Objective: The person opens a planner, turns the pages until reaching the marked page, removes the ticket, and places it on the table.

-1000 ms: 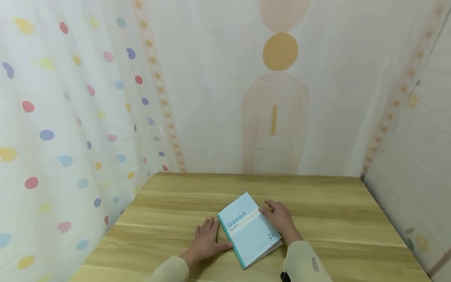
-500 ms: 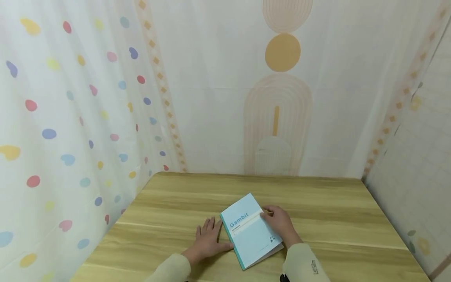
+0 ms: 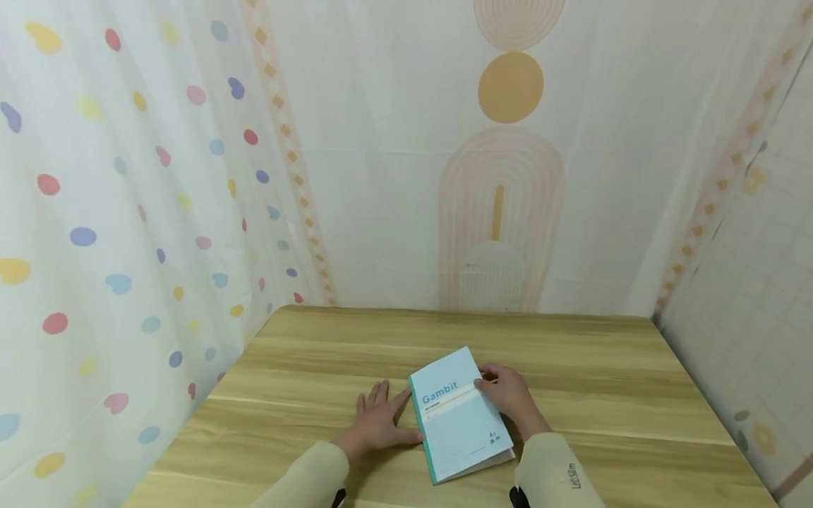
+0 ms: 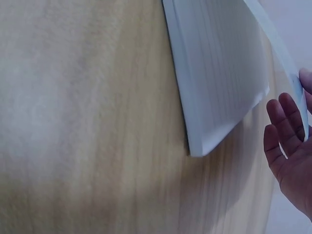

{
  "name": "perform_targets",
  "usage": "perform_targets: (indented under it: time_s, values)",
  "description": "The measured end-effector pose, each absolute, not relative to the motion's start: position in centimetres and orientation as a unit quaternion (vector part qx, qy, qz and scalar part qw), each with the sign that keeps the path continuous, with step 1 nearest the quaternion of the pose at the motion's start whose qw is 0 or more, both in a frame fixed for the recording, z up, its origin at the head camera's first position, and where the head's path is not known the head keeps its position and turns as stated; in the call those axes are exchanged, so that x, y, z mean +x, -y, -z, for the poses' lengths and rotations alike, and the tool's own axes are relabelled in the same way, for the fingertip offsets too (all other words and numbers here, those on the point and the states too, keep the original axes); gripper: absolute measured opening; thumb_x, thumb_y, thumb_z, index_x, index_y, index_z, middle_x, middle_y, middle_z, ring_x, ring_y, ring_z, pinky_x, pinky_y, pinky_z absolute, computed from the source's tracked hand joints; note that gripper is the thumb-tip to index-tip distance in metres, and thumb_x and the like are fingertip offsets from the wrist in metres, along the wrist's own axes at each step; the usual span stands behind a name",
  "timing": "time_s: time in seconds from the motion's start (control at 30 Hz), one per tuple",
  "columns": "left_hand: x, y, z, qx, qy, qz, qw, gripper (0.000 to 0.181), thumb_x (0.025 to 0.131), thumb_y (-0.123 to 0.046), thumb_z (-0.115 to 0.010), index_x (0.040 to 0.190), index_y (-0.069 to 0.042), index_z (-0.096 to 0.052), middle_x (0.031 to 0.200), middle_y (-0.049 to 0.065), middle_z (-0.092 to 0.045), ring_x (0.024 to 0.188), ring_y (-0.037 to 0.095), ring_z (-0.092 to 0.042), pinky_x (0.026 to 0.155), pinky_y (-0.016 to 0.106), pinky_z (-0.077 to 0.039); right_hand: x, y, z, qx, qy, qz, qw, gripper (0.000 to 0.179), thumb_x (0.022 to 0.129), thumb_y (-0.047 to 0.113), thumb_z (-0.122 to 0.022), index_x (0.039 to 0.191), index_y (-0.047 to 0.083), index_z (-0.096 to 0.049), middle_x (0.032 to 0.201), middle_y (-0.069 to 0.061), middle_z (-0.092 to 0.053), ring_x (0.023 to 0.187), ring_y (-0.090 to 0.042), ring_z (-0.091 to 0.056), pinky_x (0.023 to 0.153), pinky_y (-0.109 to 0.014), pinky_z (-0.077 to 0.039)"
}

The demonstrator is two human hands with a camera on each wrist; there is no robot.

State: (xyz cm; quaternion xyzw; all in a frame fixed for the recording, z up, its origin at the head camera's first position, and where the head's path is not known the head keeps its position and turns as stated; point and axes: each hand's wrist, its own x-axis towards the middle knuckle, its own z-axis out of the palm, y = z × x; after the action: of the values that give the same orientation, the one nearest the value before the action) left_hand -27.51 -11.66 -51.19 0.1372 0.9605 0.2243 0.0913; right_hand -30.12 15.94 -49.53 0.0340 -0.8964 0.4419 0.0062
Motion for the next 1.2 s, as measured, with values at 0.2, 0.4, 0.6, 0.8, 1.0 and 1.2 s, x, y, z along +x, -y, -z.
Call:
perform_targets:
  time_s: [0.2, 0.4, 0.6, 0.8, 1.0, 1.2]
  values:
    - [-27.7, 11.6, 50.2, 0.146, -0.955, -0.236, 0.105, 0.095, 0.078, -0.060, -0.075, 0.153, -0.014, -0.040, 0.157, 0.036, -0.012, 0.146, 0.050, -0.003, 0.112, 0.069, 0.000, -30.2, -16.2, 49.1, 0.033, 0.891, -0.452, -0.001, 0.037, 0.095, 0.014, -0.065, 0.129, -0.001, -0.063, 0.106, -0.010, -0.068, 0.097, -0.026, -0.060, 0.084, -0.042, -0.051]
    - [-28.4, 11.4, 50.2, 0.155, -0.955, -0.225, 0.119, 0.089, 0.079, -0.057, -0.075, 0.152, -0.018, -0.042, 0.159, 0.032, -0.011, 0.148, 0.047, -0.003, 0.112, 0.069, 0.001, -30.2, -16.5, 48.4, 0.041, 0.884, -0.466, 0.001, 0.036, 0.097, 0.014, -0.062, 0.129, -0.003, -0.062, 0.104, -0.010, -0.068, 0.093, -0.024, -0.061, 0.078, -0.039, -0.053]
    - [-29.0, 11.2, 50.5, 0.170, -0.950, -0.225, 0.131, 0.085, 0.079, -0.054, -0.075, 0.151, -0.020, -0.046, 0.161, 0.027, -0.012, 0.149, 0.043, -0.003, 0.114, 0.065, 0.003, -30.3, -16.7, 47.9, 0.033, 0.874, -0.484, -0.002, 0.037, 0.099, 0.011, -0.059, 0.132, -0.005, -0.059, 0.103, -0.011, -0.068, 0.088, -0.022, -0.062, 0.081, -0.041, -0.053]
    - [-29.0, 11.1, 50.6, 0.184, -0.946, -0.222, 0.146, 0.084, 0.079, -0.054, -0.074, 0.151, -0.022, -0.046, 0.162, 0.025, -0.010, 0.150, 0.040, -0.001, 0.114, 0.063, 0.005, -30.7, -16.9, 47.5, 0.035, 0.875, -0.483, 0.006, 0.040, 0.099, 0.012, -0.058, 0.134, -0.009, -0.055, 0.108, -0.016, -0.068, 0.087, -0.024, -0.065, 0.081, -0.043, -0.053]
    - [-29.0, 11.0, 50.3, 0.190, -0.947, -0.213, 0.146, 0.083, 0.079, -0.054, -0.075, 0.150, -0.023, -0.046, 0.162, 0.023, -0.013, 0.150, 0.040, -0.003, 0.115, 0.063, 0.003, -31.1, -16.8, 47.0, 0.037, 0.872, -0.488, -0.002, 0.041, 0.100, 0.013, -0.055, 0.136, -0.007, -0.054, 0.115, -0.021, -0.065, 0.091, -0.025, -0.063, 0.080, -0.041, -0.053]
    - [-29.1, 11.0, 50.0, 0.195, -0.947, -0.210, 0.145, 0.082, 0.080, -0.053, -0.075, 0.151, -0.023, -0.046, 0.162, 0.022, -0.014, 0.150, 0.039, -0.004, 0.116, 0.062, 0.002, -31.4, -16.1, 46.0, 0.028, 0.854, -0.519, -0.026, 0.043, 0.101, 0.015, -0.052, 0.141, -0.002, -0.051, 0.116, -0.018, -0.063, 0.094, -0.025, -0.061, 0.075, -0.040, -0.052]
